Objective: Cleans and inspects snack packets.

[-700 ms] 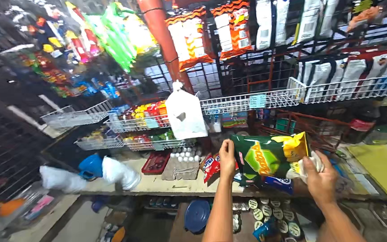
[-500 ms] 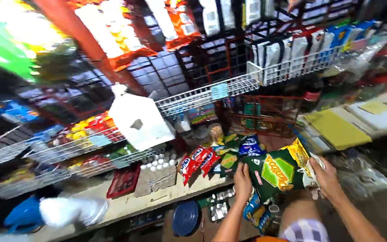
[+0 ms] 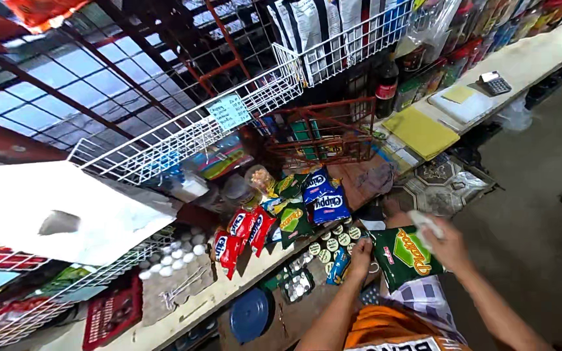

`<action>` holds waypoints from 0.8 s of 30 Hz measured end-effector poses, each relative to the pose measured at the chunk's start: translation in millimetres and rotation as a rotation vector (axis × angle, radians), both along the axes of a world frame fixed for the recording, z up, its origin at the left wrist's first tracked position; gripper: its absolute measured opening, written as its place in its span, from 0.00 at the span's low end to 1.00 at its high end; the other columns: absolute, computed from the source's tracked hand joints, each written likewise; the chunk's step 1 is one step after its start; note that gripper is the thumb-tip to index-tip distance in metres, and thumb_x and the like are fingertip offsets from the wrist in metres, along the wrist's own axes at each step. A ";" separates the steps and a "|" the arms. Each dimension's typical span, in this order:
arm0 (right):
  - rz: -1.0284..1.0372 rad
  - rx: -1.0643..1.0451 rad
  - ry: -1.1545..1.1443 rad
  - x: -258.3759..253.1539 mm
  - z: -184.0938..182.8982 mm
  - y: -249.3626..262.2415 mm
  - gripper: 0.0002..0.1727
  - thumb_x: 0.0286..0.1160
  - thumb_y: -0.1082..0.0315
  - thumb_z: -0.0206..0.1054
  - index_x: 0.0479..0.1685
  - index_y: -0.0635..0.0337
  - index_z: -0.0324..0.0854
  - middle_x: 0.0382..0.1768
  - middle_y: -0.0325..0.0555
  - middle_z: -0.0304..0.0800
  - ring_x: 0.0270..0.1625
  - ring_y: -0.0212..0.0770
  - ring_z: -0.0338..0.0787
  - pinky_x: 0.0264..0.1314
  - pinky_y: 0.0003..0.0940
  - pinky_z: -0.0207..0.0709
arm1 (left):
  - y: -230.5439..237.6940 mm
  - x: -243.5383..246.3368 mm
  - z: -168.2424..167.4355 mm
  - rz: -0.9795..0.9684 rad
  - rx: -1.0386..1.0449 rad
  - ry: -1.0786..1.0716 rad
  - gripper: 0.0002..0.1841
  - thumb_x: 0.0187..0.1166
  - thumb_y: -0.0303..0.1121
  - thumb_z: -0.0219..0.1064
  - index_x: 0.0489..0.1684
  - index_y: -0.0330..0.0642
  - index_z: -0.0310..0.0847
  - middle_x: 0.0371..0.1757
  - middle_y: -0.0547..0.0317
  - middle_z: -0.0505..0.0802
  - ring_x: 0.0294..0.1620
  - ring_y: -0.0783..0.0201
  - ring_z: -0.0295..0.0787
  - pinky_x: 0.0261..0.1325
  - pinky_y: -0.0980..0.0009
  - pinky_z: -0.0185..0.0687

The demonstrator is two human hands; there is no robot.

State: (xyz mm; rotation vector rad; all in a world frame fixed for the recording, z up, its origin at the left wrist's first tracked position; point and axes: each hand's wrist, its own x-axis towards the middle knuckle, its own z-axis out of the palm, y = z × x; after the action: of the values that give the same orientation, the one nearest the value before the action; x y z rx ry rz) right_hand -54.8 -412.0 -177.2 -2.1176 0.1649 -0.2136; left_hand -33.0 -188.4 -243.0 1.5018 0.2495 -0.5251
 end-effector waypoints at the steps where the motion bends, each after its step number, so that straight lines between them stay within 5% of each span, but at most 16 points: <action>1: 0.144 -0.071 0.082 9.3 3.4 17.9 0.22 0.83 0.65 0.61 0.70 0.68 0.82 0.70 0.65 0.84 0.73 0.60 0.84 0.78 0.59 0.74 | -0.7 1.0 2.2 -0.016 -0.028 0.018 0.15 0.93 0.31 0.49 0.43 0.32 0.80 0.29 0.60 0.83 0.27 0.71 0.79 0.36 0.72 0.80; 4: 0.486 -0.326 0.301 28.4 -5.2 68.9 0.25 0.90 0.58 0.56 0.78 0.61 0.78 0.81 0.59 0.75 0.85 0.62 0.70 0.87 0.59 0.60 | 0.8 4.8 10.3 -0.093 -0.062 0.046 0.12 0.91 0.27 0.50 0.44 0.31 0.80 0.29 0.62 0.85 0.28 0.72 0.82 0.37 0.73 0.83; 7: 0.510 -0.534 0.169 7.1 -18.6 93.2 0.23 0.86 0.68 0.57 0.78 0.66 0.77 0.80 0.61 0.76 0.84 0.68 0.71 0.84 0.62 0.65 | 7.9 8.2 7.3 -0.109 -0.063 0.048 0.13 0.89 0.24 0.49 0.51 0.28 0.81 0.35 0.57 0.88 0.33 0.70 0.85 0.41 0.69 0.85; 10: 0.472 -0.604 -0.089 -36.1 -33.5 91.9 0.22 0.68 0.82 0.68 0.65 0.65 0.87 0.67 0.58 0.89 0.69 0.68 0.86 0.67 0.63 0.81 | 6.2 8.4 -0.9 -0.020 -0.030 0.058 0.13 0.90 0.26 0.50 0.42 0.30 0.80 0.30 0.60 0.85 0.30 0.72 0.82 0.39 0.70 0.83; 12: 0.519 -0.594 -0.194 -60.9 -47.9 82.6 0.17 0.62 0.81 0.72 0.52 0.62 0.93 0.57 0.53 0.94 0.58 0.61 0.92 0.55 0.57 0.88 | 7.0 12.5 -4.4 -0.035 0.029 0.058 0.14 0.93 0.29 0.50 0.44 0.28 0.80 0.33 0.57 0.84 0.33 0.69 0.81 0.42 0.68 0.82; 14: 0.612 -0.458 -0.180 -71.1 -48.1 66.9 0.10 0.62 0.79 0.72 0.39 0.60 0.95 0.50 0.51 0.96 0.54 0.59 0.93 0.54 0.55 0.89 | 7.3 15.2 -5.3 -0.094 0.102 0.036 0.16 0.94 0.30 0.48 0.51 0.26 0.80 0.40 0.50 0.86 0.40 0.64 0.84 0.49 0.63 0.83; 16: 0.629 -0.254 -0.022 -61.6 -19.0 50.8 0.12 0.63 0.79 0.68 0.42 0.62 0.95 0.53 0.55 0.95 0.61 0.61 0.90 0.65 0.58 0.82 | 5.5 15.9 -3.1 -0.145 0.235 0.009 0.18 0.95 0.31 0.46 0.56 0.25 0.79 0.46 0.41 0.87 0.48 0.55 0.84 0.57 0.56 0.81; 19: 0.380 -0.323 -0.067 -29.9 -0.9 49.7 0.17 0.67 0.76 0.66 0.53 0.58 0.94 0.62 0.53 0.92 0.67 0.60 0.88 0.68 0.56 0.82 | -6.6 13.2 10.0 -0.177 0.505 -0.026 0.22 0.96 0.34 0.43 0.67 0.25 0.76 0.59 0.28 0.88 0.64 0.39 0.85 0.71 0.42 0.74; 22: 0.432 -0.472 0.130 -12.2 -27.6 58.5 0.23 0.84 0.65 0.60 0.77 0.54 0.80 0.84 0.50 0.73 0.88 0.63 0.65 0.87 0.65 0.56 | -19.1 10.5 21.1 -0.219 0.734 -0.016 0.24 0.97 0.38 0.40 0.75 0.29 0.73 0.64 0.29 0.88 0.70 0.35 0.84 0.74 0.40 0.74; 24: 0.328 -0.501 0.181 -6.1 -43.6 56.7 0.25 0.85 0.60 0.57 0.79 0.52 0.79 0.85 0.49 0.72 0.88 0.63 0.66 0.88 0.67 0.53 | -19.7 11.0 19.3 -0.219 0.785 -0.001 0.24 0.97 0.39 0.41 0.75 0.30 0.73 0.62 0.30 0.89 0.68 0.36 0.86 0.72 0.40 0.75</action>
State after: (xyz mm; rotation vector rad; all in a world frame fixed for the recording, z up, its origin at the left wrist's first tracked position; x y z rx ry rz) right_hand -60.9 -355.2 -220.8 -2.6214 -0.1474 0.1498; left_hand -22.1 -208.2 -223.7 2.3104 0.3108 -0.6373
